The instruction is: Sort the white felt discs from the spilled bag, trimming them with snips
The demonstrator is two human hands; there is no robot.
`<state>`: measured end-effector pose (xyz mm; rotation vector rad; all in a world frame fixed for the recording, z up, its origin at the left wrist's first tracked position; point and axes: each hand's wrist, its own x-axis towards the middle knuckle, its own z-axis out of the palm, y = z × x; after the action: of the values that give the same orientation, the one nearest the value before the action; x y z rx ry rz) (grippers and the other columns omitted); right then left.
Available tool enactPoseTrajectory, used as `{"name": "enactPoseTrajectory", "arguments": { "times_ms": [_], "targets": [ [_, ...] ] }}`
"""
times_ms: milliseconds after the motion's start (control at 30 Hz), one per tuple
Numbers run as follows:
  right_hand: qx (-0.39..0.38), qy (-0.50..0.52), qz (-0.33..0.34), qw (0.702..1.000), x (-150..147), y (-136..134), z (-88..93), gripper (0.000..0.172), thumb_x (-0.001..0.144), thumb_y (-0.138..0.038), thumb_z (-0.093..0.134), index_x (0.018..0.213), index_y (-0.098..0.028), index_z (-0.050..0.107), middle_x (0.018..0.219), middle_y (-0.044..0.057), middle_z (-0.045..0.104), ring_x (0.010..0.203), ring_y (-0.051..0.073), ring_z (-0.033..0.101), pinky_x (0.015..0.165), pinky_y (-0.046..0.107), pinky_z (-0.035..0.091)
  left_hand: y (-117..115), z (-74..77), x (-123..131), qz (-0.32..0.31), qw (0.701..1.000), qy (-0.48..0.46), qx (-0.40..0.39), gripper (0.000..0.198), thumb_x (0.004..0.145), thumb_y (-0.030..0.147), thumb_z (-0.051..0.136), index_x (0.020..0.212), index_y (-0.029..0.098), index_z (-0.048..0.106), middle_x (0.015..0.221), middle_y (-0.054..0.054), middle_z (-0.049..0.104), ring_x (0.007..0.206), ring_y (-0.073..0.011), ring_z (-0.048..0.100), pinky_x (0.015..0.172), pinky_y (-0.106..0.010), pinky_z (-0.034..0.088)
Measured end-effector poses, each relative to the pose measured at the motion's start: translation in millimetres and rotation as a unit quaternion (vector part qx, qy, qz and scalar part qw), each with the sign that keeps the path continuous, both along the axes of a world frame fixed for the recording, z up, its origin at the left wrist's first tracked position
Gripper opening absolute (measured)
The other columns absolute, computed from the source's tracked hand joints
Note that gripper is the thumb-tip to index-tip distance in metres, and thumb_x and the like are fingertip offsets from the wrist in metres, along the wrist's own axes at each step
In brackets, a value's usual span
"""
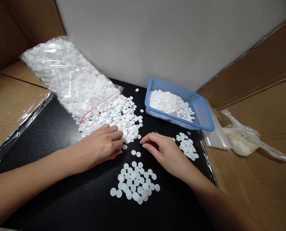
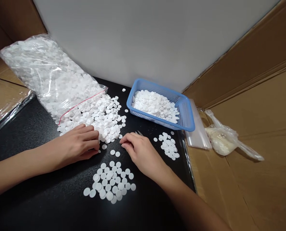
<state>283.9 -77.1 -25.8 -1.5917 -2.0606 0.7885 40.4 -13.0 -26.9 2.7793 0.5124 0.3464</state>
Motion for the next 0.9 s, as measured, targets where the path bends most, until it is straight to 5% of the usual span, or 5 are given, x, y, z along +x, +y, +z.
{"name": "enactPoseTrajectory", "arguments": {
  "times_ms": [200,367,600,767,900],
  "targets": [
    [-0.013,0.027,0.038,0.999,-7,-4,-1.7,0.015,0.092,-0.011,0.058,0.094,-0.022,0.069,0.094,0.003,0.068,0.083,0.017,0.065,0.073,0.03,0.053,-8,2.9,7,0.019,0.982,0.014,-0.189,0.011,0.087,0.017,0.064,0.076,0.019,0.064,0.079,0.0,0.055,0.08,-0.0181,0.051,0.077,-0.031,0.037],
    [-0.062,0.04,0.058,0.996,-13,-8,-0.1,0.011,0.09,-0.012,0.063,0.087,-0.021,0.069,0.085,0.001,0.065,0.071,0.014,0.062,0.061,0.026,0.05,-8,4.9,7,0.054,0.99,0.02,-0.128,0.008,0.088,0.013,0.063,0.083,0.018,0.065,0.086,-0.003,0.058,0.085,-0.0203,0.051,0.077,-0.033,0.037],
    [-0.003,0.057,0.043,0.997,-18,-3,-2.8,0.018,0.093,-0.011,0.055,0.093,-0.023,0.068,0.091,0.002,0.069,0.083,0.018,0.066,0.074,0.031,0.054,24,25.7,-16,0.162,0.979,-0.021,-0.126,0.012,0.092,0.018,0.055,0.089,0.019,0.066,0.09,-0.003,0.063,0.078,-0.016,0.057,0.067,-0.027,0.042],
    [-0.013,0.048,0.04,0.998,-14,-2,-3.3,0.018,0.093,-0.01,0.055,0.09,-0.023,0.068,0.09,0.002,0.069,0.083,0.017,0.065,0.075,0.03,0.053,21,29.8,-31,0.082,0.971,0.044,-0.22,0.01,0.089,0.014,0.06,0.09,0.022,0.066,0.089,0.0,0.065,0.075,-0.0135,0.06,0.065,-0.023,0.042],
    [-0.008,0.044,0.062,0.997,-13,-1,-2.7,0.025,0.095,-0.009,0.049,0.099,-0.023,0.07,0.09,0.003,0.066,0.082,0.017,0.064,0.074,0.03,0.052,10,15.8,-30,0.013,0.978,0.058,-0.199,0.014,0.091,0.01,0.057,0.085,0.021,0.065,0.086,0.0,0.061,0.08,-0.0136,0.06,0.07,-0.023,0.042]
  ]
}}
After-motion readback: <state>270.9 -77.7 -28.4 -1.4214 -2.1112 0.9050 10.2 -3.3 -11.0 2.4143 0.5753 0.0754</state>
